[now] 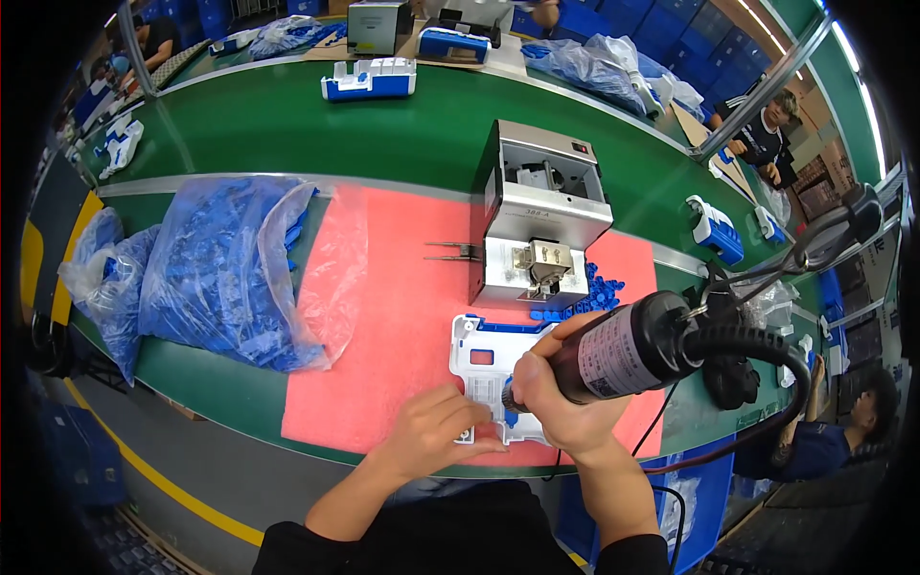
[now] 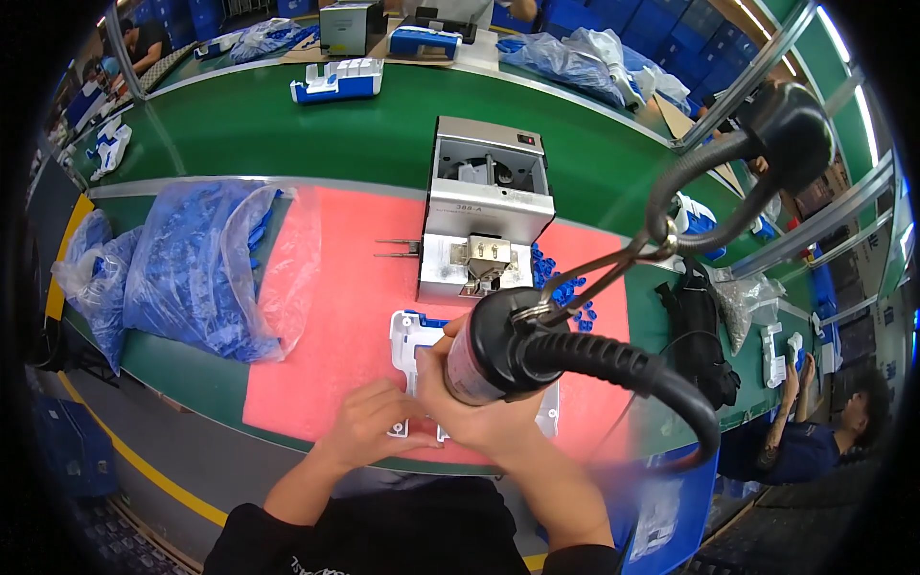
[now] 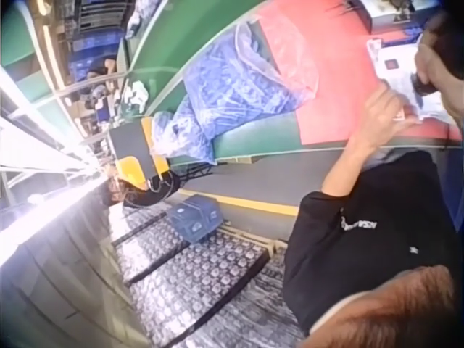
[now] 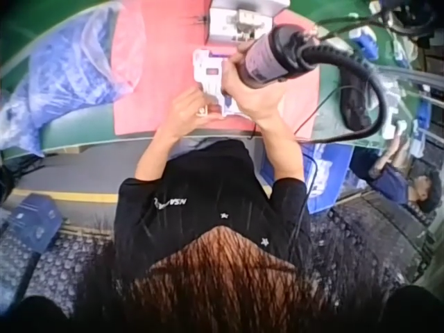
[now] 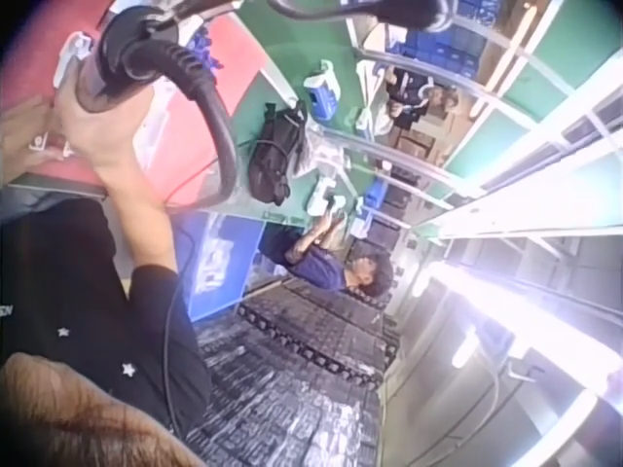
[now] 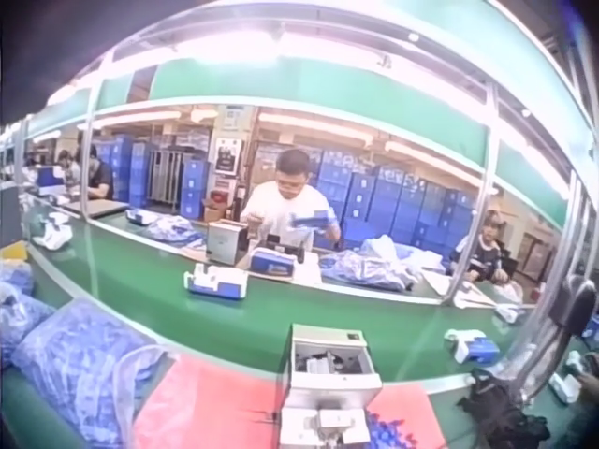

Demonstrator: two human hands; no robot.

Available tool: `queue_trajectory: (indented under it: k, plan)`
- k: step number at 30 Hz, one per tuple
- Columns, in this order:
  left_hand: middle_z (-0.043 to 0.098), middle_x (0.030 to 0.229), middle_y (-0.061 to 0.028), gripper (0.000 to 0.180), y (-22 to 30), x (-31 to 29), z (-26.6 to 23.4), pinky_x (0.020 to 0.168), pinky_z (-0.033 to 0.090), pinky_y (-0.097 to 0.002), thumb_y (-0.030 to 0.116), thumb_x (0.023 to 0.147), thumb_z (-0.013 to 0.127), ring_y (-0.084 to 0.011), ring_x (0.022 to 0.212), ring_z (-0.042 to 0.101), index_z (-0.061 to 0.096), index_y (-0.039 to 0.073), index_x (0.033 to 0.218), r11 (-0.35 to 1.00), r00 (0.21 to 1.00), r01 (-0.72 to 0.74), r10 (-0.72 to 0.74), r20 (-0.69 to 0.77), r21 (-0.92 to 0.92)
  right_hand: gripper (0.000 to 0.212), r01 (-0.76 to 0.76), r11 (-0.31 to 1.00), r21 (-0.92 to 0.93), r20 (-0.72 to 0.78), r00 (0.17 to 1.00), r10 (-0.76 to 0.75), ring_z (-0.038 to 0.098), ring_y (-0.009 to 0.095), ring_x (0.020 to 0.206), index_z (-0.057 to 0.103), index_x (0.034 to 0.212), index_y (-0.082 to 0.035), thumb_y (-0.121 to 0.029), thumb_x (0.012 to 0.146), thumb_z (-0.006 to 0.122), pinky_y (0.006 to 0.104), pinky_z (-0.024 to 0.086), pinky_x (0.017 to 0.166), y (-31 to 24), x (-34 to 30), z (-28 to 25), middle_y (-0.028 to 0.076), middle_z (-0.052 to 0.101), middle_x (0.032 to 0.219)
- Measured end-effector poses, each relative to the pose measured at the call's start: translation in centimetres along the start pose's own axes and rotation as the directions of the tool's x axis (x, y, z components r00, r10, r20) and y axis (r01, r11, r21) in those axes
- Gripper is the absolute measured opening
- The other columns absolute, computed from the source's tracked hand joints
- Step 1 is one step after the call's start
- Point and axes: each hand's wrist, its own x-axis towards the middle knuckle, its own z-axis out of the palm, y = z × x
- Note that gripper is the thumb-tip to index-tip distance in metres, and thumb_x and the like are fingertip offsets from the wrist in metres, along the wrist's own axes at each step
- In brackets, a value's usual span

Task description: The person assembles small blue plastic parts into a larger white plastic housing by securing them with screws using an electric screwdriver.

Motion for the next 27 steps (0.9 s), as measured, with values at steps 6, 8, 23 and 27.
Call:
queue_trajectory:
  k: [6,8,23,27]
  plan:
    - [0.06,0.073,-0.0027,0.03,-0.4,-0.2,0.1,0.052,0.044,-0.0293,0.027,0.06,0.078,-0.0182,0.061,0.054,0.061,0.007,0.075,0.998,0.999,-0.054,0.054,-0.004,0.033,0.039,-0.136,0.974,0.18,0.046,0.99,0.13,0.056,0.015,0.052,0.039,0.104,0.002,0.011,0.071,0.057,0.0271,0.047,0.049,-0.9,0.9,0.1,0.008,0.055,0.065]
    - [0.061,0.073,-0.0025,0.031,-0.3,-0.2,0.3,0.052,0.044,-0.029,0.028,0.061,0.078,-0.0179,0.061,0.054,0.061,0.007,0.076,0.998,0.998,-0.06,0.06,-0.012,0.024,0.033,-0.157,0.972,0.174,-0.067,0.983,0.171,0.055,0.016,0.049,0.04,0.102,0.002,0.002,0.074,0.056,0.0279,0.045,0.047,-1.8,3.6,-0.6,0.008,0.053,0.061]
    - [0.062,0.077,-0.0022,0.032,0.0,-0.1,0.1,0.054,0.043,-0.0271,0.025,0.06,0.079,-0.0174,0.063,0.052,0.063,0.006,0.08,0.997,0.997,-0.075,0.075,0.009,0.033,0.029,-0.011,0.982,0.188,-0.244,0.968,0.057,0.052,0.009,0.047,0.046,0.099,0.003,0.002,0.075,0.061,0.0229,0.04,0.043,-2.5,9.1,-0.9,0.003,0.054,0.061]
    - [0.063,0.077,-0.002,0.034,-0.3,-0.6,0.0,0.053,0.043,-0.0269,0.024,0.058,0.081,-0.017,0.061,0.052,0.063,0.006,0.08,0.998,0.999,-0.052,0.052,-0.012,0.03,0.046,-0.064,0.971,0.23,-0.201,0.973,0.112,0.051,0.014,0.043,0.036,0.116,0.005,0.005,0.074,0.056,0.0284,0.045,0.045,-4.6,4.3,-1.3,0.006,0.051,0.058]
